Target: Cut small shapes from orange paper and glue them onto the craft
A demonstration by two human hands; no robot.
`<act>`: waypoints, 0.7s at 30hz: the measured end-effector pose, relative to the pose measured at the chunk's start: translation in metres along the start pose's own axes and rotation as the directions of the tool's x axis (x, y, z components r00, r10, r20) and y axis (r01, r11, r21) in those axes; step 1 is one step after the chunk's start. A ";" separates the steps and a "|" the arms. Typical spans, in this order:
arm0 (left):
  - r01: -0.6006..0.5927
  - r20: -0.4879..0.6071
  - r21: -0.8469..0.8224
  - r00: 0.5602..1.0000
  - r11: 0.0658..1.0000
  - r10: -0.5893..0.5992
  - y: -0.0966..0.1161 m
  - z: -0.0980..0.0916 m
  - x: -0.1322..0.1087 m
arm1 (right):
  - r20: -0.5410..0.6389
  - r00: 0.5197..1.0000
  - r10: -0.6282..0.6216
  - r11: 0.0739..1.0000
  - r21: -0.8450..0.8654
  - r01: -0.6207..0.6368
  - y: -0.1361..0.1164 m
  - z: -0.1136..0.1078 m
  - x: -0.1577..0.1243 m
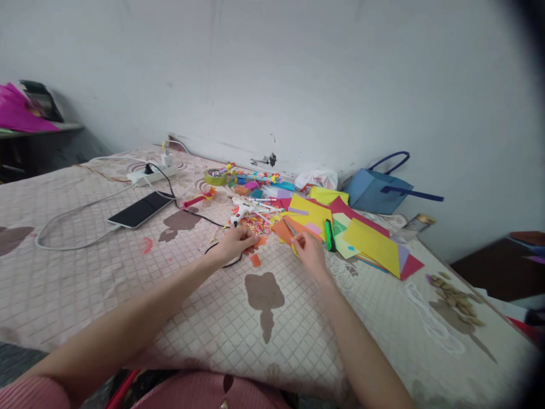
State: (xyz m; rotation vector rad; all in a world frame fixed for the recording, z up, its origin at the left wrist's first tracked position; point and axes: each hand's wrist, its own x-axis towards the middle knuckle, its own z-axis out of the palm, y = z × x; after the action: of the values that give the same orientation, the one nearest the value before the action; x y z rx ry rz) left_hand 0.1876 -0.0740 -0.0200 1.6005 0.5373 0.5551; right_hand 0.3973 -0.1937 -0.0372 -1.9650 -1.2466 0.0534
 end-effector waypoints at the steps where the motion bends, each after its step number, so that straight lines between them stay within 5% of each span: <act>1: 0.005 -0.004 -0.007 1.000 1.000 -0.005 0.001 -0.001 0.000 | -0.028 1.000 0.014 0.998 -0.060 -0.016 0.009 -0.004 0.004; 11: -0.036 -0.037 0.049 0.999 0.998 0.038 0.003 -0.001 -0.001 | -0.058 0.992 0.110 0.956 -0.268 -0.121 0.042 -0.007 0.012; 16: -0.026 -0.061 0.050 0.998 0.998 0.030 0.002 -0.003 0.000 | -0.098 0.983 0.156 0.980 -0.110 -0.166 0.040 -0.009 0.012; 21: 0.037 -0.082 -0.097 0.996 0.995 -0.045 0.004 -0.003 0.000 | -0.138 0.972 0.189 0.959 0.241 -0.152 0.031 -0.017 0.016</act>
State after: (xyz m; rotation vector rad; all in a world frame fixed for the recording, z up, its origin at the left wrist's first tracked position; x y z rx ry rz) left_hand 0.1855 -0.0718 -0.0161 1.4776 0.5972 0.6107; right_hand 0.4355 -0.1977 -0.0396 -1.8320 -0.9218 0.1184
